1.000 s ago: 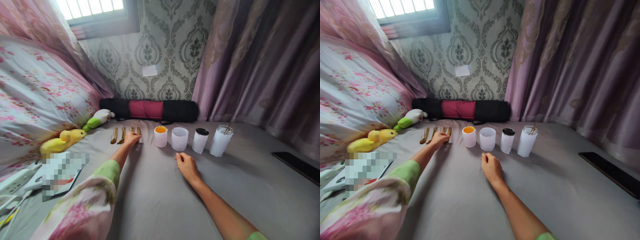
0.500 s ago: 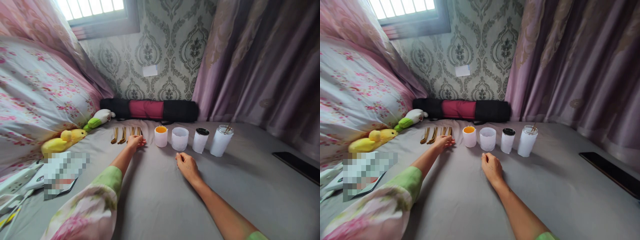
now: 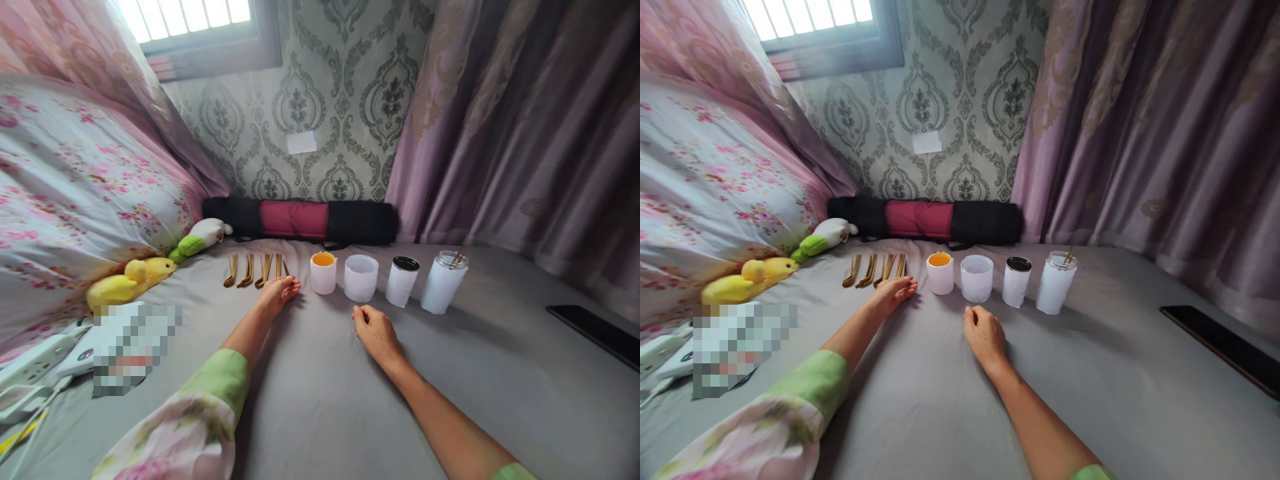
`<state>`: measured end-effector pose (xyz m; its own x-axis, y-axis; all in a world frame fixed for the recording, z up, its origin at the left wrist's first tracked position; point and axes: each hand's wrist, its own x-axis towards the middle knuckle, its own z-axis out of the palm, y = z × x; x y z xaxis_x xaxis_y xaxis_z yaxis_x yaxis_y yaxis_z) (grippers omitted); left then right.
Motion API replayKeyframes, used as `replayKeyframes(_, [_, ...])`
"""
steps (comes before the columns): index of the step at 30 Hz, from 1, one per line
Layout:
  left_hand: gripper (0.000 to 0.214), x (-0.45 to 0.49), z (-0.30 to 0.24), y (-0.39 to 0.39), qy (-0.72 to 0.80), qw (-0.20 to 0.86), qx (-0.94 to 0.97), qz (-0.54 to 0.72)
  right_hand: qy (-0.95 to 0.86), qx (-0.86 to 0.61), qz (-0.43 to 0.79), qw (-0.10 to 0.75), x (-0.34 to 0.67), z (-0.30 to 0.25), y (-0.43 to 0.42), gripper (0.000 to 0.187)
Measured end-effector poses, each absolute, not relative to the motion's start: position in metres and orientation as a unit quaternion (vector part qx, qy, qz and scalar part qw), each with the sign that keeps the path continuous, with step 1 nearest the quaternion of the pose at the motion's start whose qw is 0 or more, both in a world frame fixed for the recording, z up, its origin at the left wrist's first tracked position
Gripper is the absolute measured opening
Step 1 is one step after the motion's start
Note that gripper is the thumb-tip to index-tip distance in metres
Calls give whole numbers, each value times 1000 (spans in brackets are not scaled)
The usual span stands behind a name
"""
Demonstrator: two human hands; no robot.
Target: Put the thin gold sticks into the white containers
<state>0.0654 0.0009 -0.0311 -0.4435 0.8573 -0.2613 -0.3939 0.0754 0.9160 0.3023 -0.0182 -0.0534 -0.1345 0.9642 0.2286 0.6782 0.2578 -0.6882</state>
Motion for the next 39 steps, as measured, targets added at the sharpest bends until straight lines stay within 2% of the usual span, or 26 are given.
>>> replayKeyframes(6, [12,77,-34,-8,526,497,212,657,-726,-564,214,331,303,-55,-18,34])
replayKeyframes(21, [12,105,-47,-33,477,482,264,686,-730,-562,207,329,303,-54,-18,35])
replayKeyframes(31, [35,123,-43,-52,508,427,354,659,-728,-555,219,337,303,-56,-18,35])
replayKeyframes(39, [36,132,-37,-61,529,355,412,652,-732,-526,239,361,305,-55,-19,38])
